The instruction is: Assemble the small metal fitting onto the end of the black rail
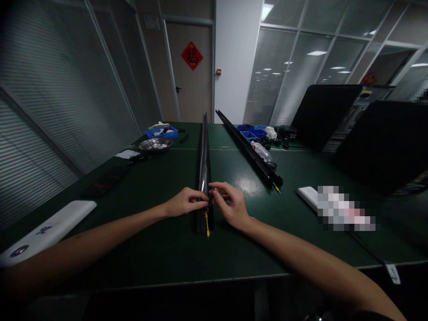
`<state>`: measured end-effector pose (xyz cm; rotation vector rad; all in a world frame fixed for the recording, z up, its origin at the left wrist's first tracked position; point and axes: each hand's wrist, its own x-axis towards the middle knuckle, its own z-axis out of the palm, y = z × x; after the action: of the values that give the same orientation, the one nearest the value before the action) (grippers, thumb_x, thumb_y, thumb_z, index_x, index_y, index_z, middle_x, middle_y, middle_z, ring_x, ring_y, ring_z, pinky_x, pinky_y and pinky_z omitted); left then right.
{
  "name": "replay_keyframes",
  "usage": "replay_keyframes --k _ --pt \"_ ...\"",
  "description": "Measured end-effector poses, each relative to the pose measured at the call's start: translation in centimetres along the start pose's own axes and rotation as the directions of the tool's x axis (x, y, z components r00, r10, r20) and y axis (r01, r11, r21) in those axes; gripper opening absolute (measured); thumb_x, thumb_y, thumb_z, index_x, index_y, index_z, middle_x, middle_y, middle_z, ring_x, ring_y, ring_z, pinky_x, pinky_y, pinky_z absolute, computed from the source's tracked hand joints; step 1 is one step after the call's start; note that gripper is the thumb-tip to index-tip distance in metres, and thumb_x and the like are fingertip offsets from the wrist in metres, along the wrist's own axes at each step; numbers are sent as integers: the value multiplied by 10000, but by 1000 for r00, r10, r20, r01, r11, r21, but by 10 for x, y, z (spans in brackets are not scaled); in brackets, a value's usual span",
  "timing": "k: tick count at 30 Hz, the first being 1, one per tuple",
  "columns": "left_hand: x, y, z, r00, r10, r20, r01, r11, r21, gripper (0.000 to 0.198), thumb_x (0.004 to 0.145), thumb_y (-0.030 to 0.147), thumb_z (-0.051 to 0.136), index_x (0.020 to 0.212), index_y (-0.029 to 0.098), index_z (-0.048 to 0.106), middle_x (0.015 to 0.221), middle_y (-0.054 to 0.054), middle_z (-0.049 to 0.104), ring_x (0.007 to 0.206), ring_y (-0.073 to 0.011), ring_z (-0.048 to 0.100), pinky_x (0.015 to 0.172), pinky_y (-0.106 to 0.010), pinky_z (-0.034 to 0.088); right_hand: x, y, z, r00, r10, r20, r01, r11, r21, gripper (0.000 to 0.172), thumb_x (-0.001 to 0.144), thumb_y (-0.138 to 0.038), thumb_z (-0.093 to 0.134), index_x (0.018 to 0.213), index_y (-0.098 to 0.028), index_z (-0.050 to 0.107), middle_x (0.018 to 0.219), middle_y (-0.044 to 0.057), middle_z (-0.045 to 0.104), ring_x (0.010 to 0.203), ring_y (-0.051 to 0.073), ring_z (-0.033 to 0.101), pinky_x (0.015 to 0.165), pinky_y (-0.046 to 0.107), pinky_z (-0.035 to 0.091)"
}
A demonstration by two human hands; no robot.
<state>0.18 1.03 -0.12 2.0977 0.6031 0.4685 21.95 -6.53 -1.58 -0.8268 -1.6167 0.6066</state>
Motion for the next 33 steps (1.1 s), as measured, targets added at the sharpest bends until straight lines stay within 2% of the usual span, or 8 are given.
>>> replay_keyframes --k 7,16,20,25,33 --pt "1 0 -1 998 70 4 -70 993 98 308 990 385 640 1048 118 783 823 -41 698 625 -118 557 563 -202 381 1 -2 -1 1000 7 14 -7 1000 11 245 1042 -356 608 1226 -221 697 991 65 694 705 140 691 499 213 562" --pt "0 2 -3 996 89 11 -90 988 129 317 1010 396 617 1051 122 774 863 -52 716 645 -126 565 584 -213 381 4 -6 -4 999 -51 16 51 998 -24 271 1082 -355 528 1225 -232 722 952 54 626 705 136 655 518 235 527" --pt "0 4 -3 994 105 26 -108 984 140 299 1011 385 619 1045 132 776 852 -42 705 651 -124 560 596 -212 382 3 -4 -3 1000 17 -11 -17 1000 25 271 1064 -392 560 1245 -230 681 935 43 630 701 141 655 512 231 517" --pt "0 1 -3 993 117 20 -119 982 149 286 1009 369 624 1037 131 779 834 -36 700 645 -120 548 598 -209 377 4 -2 -1 996 86 -33 -82 991 110 229 1037 -420 605 1119 -213 658 814 11 640 665 146 654 485 215 493" --pt "1 -1 -4 992 125 32 -129 981 143 282 996 379 650 1031 130 779 861 -37 709 640 -111 537 595 -202 382 6 -5 -4 998 11 -57 -8 999 52 229 1039 -413 602 1082 -213 705 1043 60 628 712 134 657 491 217 502"
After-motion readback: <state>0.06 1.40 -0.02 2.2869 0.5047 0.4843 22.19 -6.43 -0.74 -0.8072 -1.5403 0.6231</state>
